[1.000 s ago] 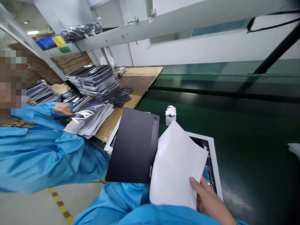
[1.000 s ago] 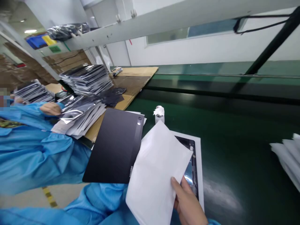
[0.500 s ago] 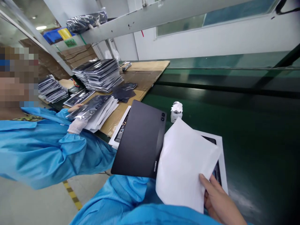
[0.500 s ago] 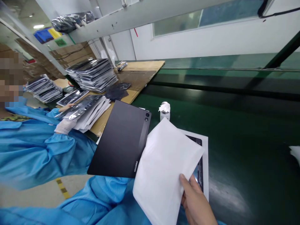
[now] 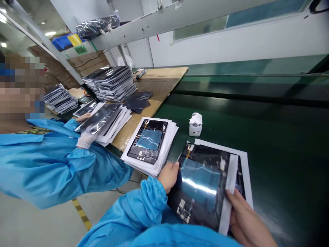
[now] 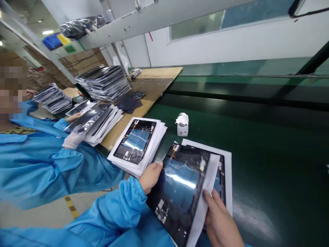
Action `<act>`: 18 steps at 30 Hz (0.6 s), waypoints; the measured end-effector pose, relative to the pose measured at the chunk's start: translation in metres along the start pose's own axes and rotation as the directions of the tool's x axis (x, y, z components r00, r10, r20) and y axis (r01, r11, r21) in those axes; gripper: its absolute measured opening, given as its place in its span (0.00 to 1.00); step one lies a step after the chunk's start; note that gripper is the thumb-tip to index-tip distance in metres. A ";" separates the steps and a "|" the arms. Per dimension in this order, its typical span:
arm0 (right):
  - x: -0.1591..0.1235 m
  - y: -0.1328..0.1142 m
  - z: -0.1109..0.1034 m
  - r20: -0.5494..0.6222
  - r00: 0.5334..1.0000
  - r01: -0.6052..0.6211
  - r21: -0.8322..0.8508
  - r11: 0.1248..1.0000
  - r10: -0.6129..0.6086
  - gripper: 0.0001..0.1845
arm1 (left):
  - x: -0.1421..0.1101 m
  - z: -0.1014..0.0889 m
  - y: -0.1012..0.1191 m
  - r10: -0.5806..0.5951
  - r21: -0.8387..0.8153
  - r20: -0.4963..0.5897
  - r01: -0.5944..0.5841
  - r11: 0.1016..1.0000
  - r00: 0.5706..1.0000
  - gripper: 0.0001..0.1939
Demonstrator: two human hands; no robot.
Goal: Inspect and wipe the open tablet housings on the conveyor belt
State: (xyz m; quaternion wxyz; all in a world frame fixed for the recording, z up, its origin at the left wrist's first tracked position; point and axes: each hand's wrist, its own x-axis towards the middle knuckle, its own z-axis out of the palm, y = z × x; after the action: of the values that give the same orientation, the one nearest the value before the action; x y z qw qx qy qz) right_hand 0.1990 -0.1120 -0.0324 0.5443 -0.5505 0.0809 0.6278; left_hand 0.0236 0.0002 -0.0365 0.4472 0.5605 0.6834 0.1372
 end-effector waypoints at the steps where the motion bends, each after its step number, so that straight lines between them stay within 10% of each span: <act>1: 0.001 0.000 0.000 -0.005 1.000 -0.020 0.009 1.000 0.020 0.36 | -0.001 0.003 -0.003 0.015 0.023 0.024 -0.016 1.000 1.000 0.21; 8: -0.001 0.001 0.010 0.047 0.999 -0.002 -0.071 0.997 0.006 0.32 | 0.000 -0.023 0.007 0.167 0.025 -0.047 -0.166 0.986 0.985 0.23; 13: 0.003 -0.001 0.010 -0.042 0.999 0.007 -0.121 0.993 -0.012 0.36 | 0.021 -0.095 0.018 0.188 0.044 -0.291 -0.184 0.982 0.938 0.22; 18: 0.008 0.002 -0.005 -0.112 0.994 -0.022 -0.061 0.998 0.015 0.42 | 0.073 -0.167 -0.001 0.121 0.321 -0.495 0.051 0.946 0.860 0.24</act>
State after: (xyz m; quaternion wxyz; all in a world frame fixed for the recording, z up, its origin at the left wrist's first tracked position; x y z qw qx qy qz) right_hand 0.2020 -0.1119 -0.0413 0.5158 -0.6006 0.0969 0.6032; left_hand -0.1023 0.1176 0.0234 0.1506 0.5823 0.7796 0.1747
